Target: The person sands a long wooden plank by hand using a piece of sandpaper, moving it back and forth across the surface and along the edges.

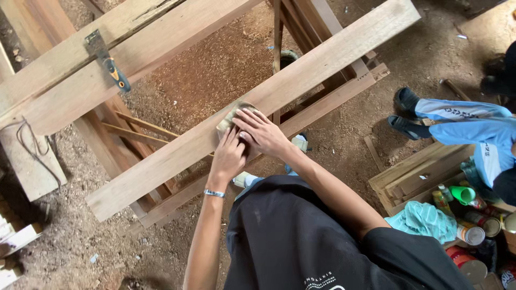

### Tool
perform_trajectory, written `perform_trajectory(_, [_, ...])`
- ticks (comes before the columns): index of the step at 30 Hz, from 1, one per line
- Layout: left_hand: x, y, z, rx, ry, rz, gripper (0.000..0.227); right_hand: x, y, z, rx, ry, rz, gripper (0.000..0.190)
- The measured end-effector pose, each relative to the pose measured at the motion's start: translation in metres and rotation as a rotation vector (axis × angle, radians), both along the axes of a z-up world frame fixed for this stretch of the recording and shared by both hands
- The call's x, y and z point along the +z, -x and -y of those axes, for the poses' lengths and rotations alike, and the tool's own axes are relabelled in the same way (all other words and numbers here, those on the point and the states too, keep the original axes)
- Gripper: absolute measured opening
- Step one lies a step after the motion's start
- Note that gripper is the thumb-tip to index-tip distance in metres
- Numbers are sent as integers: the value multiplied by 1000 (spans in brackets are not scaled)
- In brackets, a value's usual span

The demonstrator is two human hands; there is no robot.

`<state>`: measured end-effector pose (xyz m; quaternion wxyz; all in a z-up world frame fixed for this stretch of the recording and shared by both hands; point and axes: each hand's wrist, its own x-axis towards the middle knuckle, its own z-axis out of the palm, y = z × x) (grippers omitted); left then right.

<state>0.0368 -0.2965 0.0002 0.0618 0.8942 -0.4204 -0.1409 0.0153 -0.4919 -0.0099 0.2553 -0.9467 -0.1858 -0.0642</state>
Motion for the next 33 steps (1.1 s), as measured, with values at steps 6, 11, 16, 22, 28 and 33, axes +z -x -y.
perform_trajectory(6, [21,5,-37,100,332,138,57,11,2,4,-4,52,62,56])
perform_trajectory(11, [16,5,-46,145,248,150,57,10,2,-21,-73,219,0,60])
perform_trajectory(16, [6,-8,-49,155,222,97,53,7,3,-45,-74,221,-6,62])
perform_trajectory(22, [6,-21,-56,399,278,45,66,7,-3,-5,-116,372,-174,63])
perform_trajectory(28, [4,-10,-40,449,170,152,72,14,-28,88,-384,310,-309,68])
perform_trajectory(33, [16,3,-13,501,179,153,74,8,-51,56,-451,267,-324,74])
